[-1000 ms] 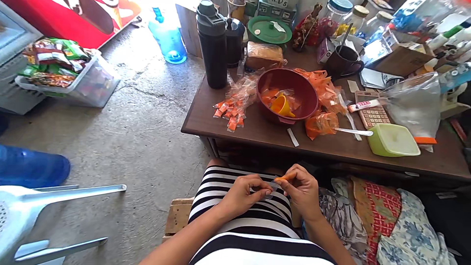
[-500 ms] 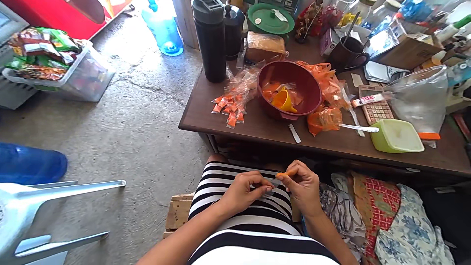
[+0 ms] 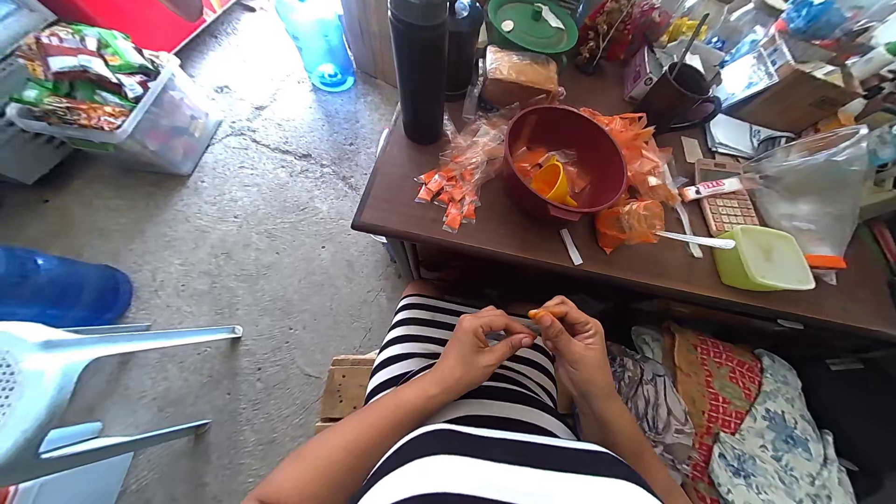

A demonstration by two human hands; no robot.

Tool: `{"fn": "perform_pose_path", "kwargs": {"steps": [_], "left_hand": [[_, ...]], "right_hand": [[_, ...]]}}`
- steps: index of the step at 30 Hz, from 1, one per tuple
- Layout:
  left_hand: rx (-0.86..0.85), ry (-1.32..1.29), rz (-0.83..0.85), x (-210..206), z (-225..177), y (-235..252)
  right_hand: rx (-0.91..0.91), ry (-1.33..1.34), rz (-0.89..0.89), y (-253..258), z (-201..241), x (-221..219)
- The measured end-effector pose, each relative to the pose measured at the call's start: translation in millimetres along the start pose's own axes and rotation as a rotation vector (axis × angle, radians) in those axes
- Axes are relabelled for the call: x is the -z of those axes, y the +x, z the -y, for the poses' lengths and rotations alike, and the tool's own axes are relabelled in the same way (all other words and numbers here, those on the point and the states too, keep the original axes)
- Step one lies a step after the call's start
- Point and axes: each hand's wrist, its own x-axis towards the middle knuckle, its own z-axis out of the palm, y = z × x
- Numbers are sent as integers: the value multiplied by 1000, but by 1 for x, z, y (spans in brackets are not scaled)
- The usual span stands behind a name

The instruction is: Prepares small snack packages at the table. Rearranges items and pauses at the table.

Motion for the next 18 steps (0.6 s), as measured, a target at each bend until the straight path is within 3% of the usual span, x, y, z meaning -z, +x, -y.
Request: {"fn": "perform_pose_path", "kwargs": {"steps": [4, 10, 18], "left_hand": [[22, 11, 14, 1, 1, -3], [29, 9, 25, 2, 0, -4], [17, 15, 21, 3, 4, -4]], "right_hand": [[17, -29, -26, 3, 8, 14], [3, -324, 183, 4, 17, 21], [84, -396, 99, 2, 12, 10]]}}
